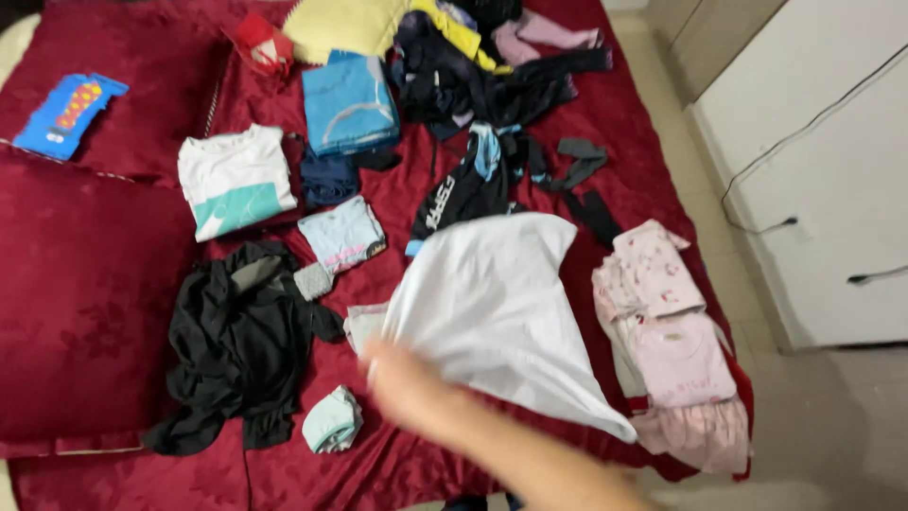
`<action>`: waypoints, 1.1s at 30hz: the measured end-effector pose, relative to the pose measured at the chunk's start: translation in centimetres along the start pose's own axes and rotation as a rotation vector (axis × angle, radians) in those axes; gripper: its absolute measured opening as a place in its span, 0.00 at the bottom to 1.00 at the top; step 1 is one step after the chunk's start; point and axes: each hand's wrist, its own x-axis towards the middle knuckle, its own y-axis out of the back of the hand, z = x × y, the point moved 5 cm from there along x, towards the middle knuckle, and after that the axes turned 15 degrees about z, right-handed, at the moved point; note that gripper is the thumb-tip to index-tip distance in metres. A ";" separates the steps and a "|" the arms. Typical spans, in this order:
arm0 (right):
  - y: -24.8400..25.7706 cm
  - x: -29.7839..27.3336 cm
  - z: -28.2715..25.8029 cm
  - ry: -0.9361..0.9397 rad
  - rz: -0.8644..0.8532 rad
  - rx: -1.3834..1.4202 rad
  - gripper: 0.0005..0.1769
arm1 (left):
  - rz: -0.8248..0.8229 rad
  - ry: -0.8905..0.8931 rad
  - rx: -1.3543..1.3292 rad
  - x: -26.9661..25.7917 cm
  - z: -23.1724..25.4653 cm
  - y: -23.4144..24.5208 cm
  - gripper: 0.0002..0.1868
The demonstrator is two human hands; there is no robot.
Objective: Folding a pile of laundry on a bed.
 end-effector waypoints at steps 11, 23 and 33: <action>-0.6 -15.2 25.5 -0.539 -0.350 -0.054 0.18 | -1.835 -1.256 -0.890 -12.9 -2.3 -33.0 0.16; 15.0 -21.1 45.8 -0.553 0.345 -0.712 0.29 | -1.371 -1.684 -1.127 -12.6 3.1 -38.3 0.30; 19.1 -18.6 46.8 -0.653 0.660 -0.721 0.05 | -1.468 -1.231 -1.056 -14.6 6.1 -40.9 0.10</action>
